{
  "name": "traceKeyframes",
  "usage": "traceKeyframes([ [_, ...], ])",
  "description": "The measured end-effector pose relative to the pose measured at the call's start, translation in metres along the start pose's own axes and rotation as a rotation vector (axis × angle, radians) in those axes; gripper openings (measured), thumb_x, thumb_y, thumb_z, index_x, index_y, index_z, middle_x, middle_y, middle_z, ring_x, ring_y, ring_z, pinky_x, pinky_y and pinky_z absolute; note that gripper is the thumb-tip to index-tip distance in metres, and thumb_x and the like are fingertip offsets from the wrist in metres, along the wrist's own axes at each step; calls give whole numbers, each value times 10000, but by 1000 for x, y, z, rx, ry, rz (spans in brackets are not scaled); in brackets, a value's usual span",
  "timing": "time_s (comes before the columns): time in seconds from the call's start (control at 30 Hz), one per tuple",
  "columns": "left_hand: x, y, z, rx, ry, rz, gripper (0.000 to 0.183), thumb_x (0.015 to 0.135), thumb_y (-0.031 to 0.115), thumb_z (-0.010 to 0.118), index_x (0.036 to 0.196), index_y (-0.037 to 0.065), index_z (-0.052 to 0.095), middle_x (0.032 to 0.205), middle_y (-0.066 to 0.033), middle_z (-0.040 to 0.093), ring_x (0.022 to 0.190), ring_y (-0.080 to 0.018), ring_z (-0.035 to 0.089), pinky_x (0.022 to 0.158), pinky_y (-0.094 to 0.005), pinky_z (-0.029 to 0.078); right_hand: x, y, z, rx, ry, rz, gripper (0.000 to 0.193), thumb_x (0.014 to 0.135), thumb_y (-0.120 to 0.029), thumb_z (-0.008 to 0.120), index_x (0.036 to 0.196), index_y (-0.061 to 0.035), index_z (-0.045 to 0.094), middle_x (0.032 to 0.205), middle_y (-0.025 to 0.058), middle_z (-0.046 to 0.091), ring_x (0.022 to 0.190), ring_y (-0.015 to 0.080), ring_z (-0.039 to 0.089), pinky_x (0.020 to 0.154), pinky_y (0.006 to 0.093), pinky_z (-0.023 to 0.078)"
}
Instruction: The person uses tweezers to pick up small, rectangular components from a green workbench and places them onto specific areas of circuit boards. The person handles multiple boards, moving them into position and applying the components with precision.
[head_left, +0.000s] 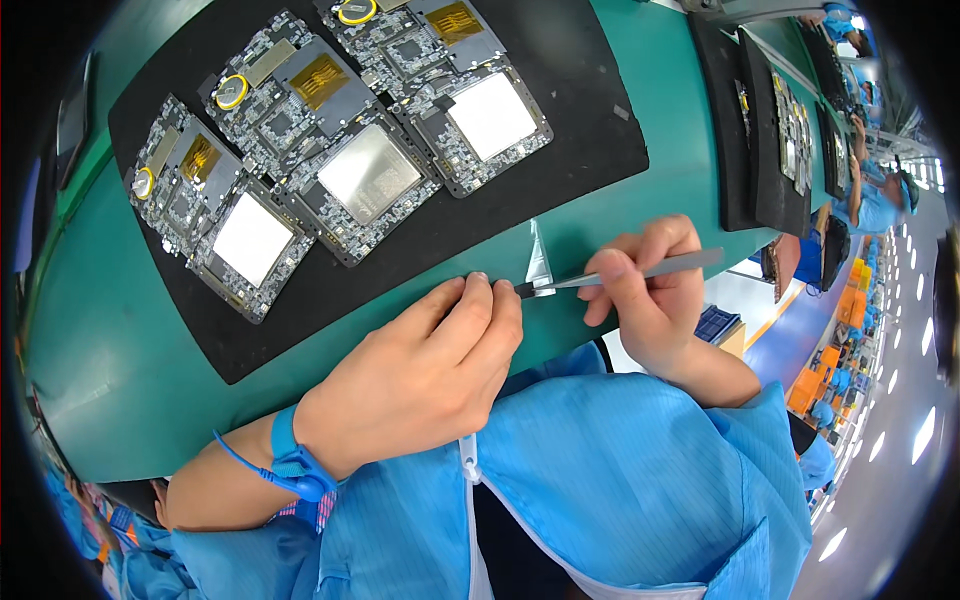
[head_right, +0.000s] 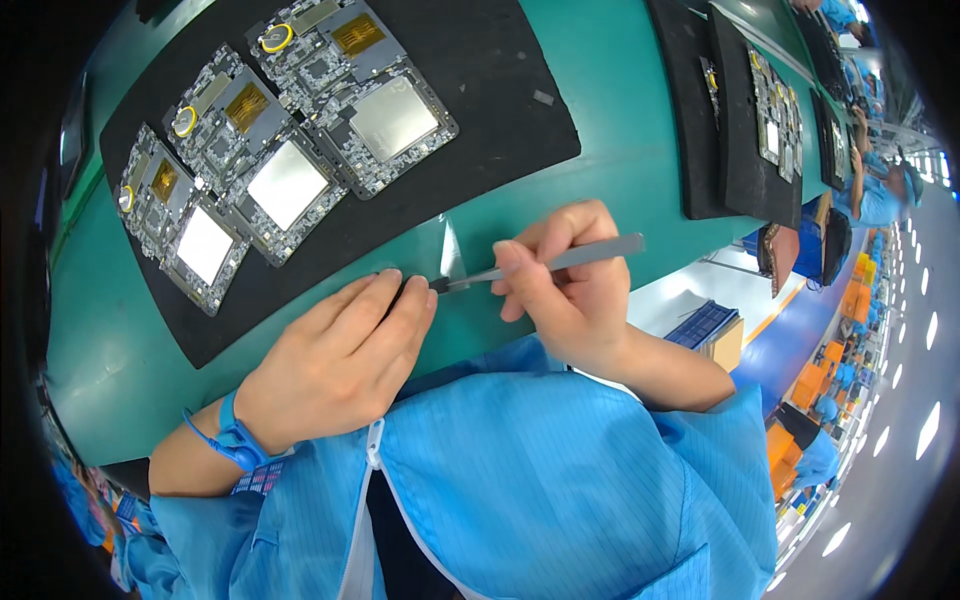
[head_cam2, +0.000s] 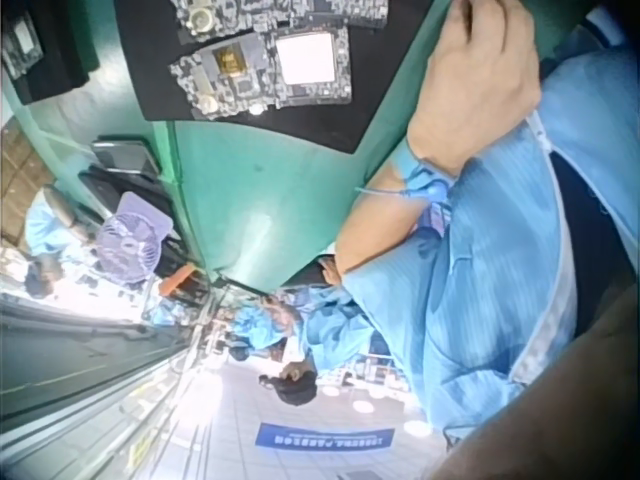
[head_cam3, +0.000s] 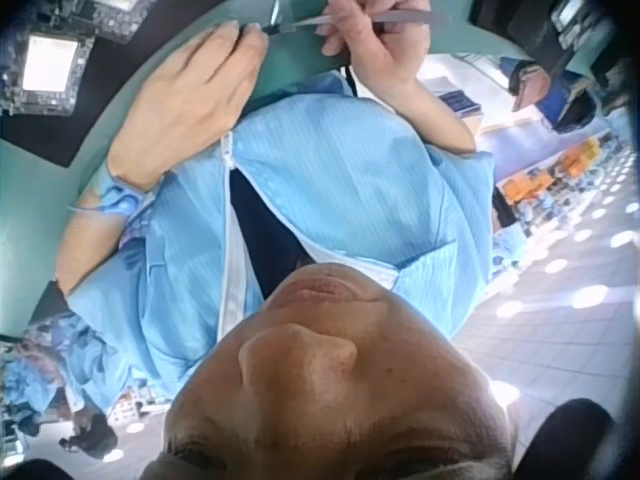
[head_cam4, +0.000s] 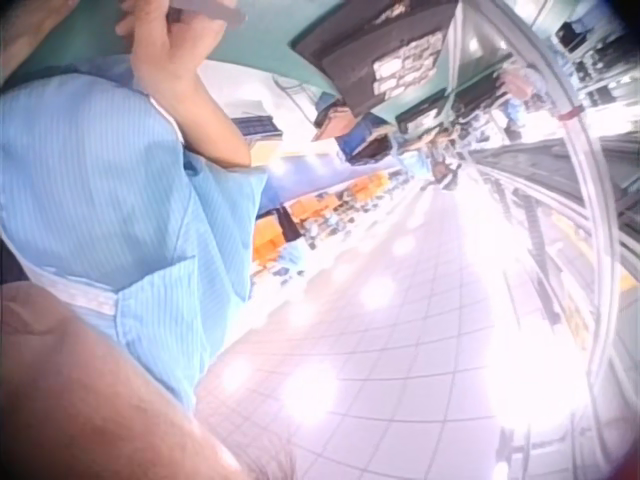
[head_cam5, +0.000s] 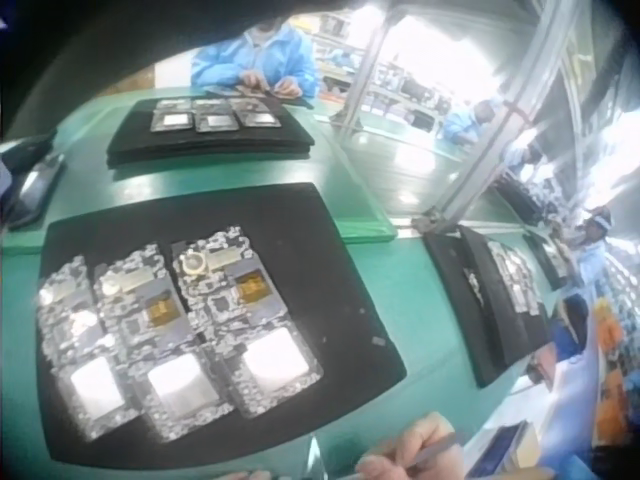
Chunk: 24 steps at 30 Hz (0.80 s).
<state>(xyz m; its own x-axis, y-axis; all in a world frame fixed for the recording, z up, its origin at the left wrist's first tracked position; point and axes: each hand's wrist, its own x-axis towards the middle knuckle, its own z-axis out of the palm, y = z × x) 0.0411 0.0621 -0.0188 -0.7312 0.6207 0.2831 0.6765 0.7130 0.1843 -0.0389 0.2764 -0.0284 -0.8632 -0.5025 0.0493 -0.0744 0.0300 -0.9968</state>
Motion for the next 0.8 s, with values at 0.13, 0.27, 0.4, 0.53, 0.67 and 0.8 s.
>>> traceKeyframes([
  [0.13,-3,0,1,-48,38,-25,322,692,98,580,956,-79,638,1040,-158,595,992,-280,571,848,-334,503,5,-6,2,134,-33,-35,251,887,32,527,928,-76,305,704,121,587,462,84,543,406,182,437],
  [0.27,-8,-1,1,-108,57,-44,317,686,97,590,949,-76,632,1037,-171,597,985,-284,574,838,-335,502,43,-26,3,168,-91,-108,235,911,-38,523,932,-92,295,663,125,587,426,83,509,350,175,389],
  [0.4,-22,-5,-17,-39,135,-222,326,673,85,642,957,-72,629,1043,-180,600,964,-296,590,814,-346,505,89,-46,37,195,-120,120,208,920,-91,537,928,-92,329,661,111,590,407,88,498,349,178,381],
  [0.53,-34,-23,-21,164,240,-473,370,636,69,699,977,-61,637,1051,-186,599,953,-325,598,784,-371,515,125,-36,72,149,-193,78,160,941,-122,507,928,-89,350,665,119,603,408,102,512,363,175,390],
  [0.67,-39,-28,-12,213,268,-492,351,637,82,693,961,-48,651,1047,-183,604,943,-329,599,757,-372,523,137,-22,81,193,-262,129,232,895,-102,602,921,-69,374,698,64,583,511,92,594,402,184,458],
  [0.8,-38,-32,-8,235,308,-459,323,639,93,684,929,-49,660,1027,-183,615,932,-321,603,736,-366,528,134,-16,81,253,-285,57,246,886,-59,602,902,-56,356,689,55,561,540,93,608,423,187,495],
])
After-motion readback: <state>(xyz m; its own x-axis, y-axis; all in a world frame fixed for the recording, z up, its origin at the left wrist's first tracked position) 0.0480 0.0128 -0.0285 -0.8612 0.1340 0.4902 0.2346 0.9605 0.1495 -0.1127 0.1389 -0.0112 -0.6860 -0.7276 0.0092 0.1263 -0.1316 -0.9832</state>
